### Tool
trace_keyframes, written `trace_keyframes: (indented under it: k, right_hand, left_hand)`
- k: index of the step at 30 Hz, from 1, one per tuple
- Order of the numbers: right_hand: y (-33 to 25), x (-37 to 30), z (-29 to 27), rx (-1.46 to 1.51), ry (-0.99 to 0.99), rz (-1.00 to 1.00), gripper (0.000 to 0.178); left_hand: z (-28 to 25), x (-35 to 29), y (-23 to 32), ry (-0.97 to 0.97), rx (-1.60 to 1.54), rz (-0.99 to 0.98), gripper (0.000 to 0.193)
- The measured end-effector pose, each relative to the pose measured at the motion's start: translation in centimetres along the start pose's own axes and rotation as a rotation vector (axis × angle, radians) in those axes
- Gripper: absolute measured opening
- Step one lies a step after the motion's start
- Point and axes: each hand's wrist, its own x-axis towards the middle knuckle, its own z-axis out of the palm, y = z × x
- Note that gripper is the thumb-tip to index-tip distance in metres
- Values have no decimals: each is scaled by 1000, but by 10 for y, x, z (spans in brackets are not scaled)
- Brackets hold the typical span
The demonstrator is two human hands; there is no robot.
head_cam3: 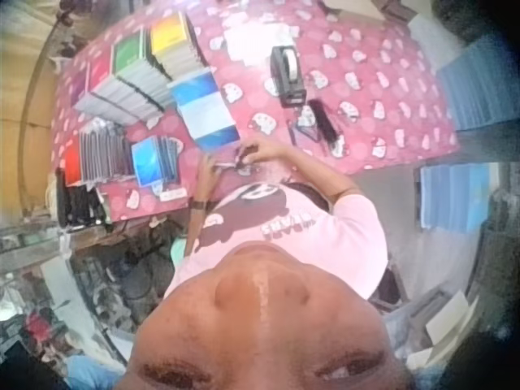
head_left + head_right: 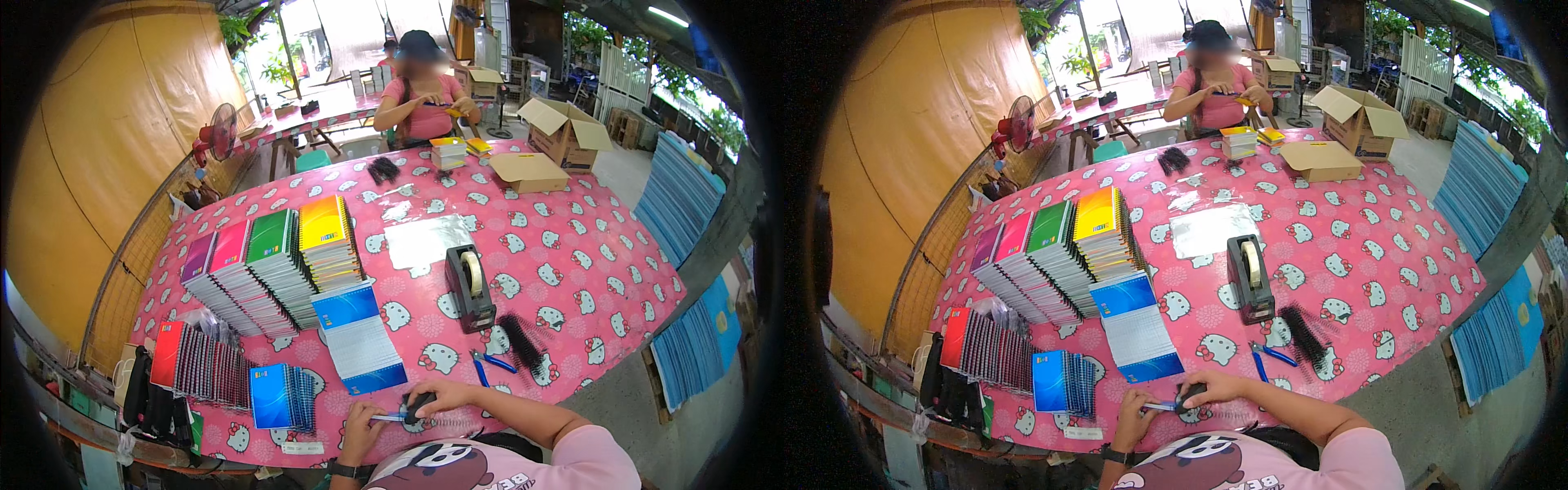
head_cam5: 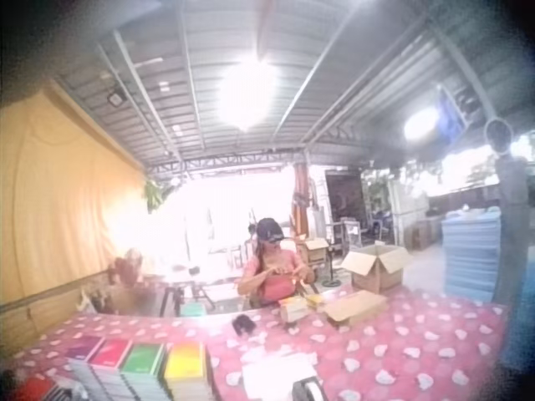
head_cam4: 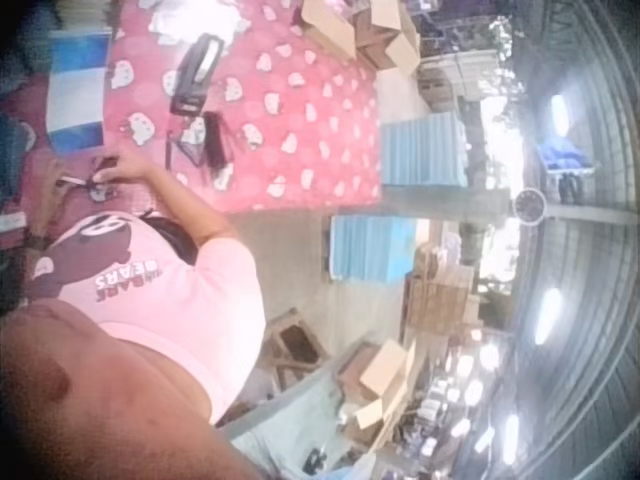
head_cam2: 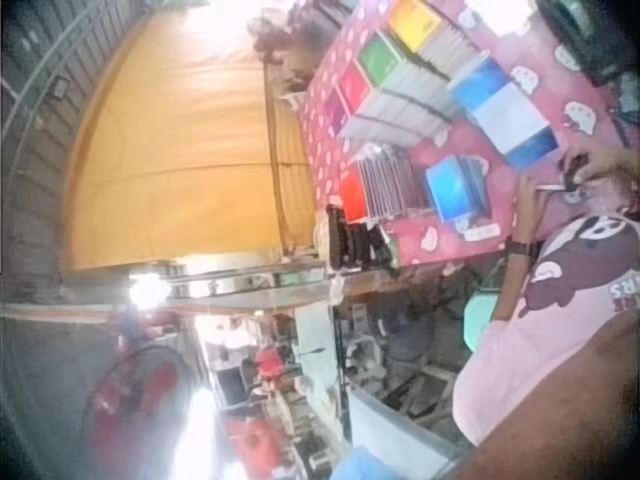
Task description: The person assembles notebooks by aligning paper stacks, applying a plastic spiral spine, and securing it with tape.
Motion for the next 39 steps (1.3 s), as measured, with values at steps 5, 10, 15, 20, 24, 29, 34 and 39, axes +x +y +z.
trace_keyframes:
  k: [5,10,15,20,24,29,34,39]
  right_hand:
    - [-24,-3,17,161,-45,-59,41]
    - [-8,10,13,-302,160,-111,41]
    - [-8,7,13,-94,157,-107,41]
    - [12,-16,-4,-813,501,-12,60]
    - [16,-26,-4,-1033,496,-84,71]
    - [17,-30,-2,-1053,457,-29,78]
    - [18,-28,-6,-1028,427,-40,78]
    - [18,-28,-6,-1031,412,0,79]
  left_hand:
    - [-4,-11,0,20,-95,-107,26]
    - [1,-6,-2,1,-85,-81,27]
    - [-2,0,7,-50,-5,-71,26]
    - [7,4,26,-50,260,137,21]
    - [14,3,29,-172,231,124,22]
    - [16,1,24,-171,228,94,22]
    - [19,2,26,-221,320,85,20]
    - [20,2,24,-254,303,87,22]
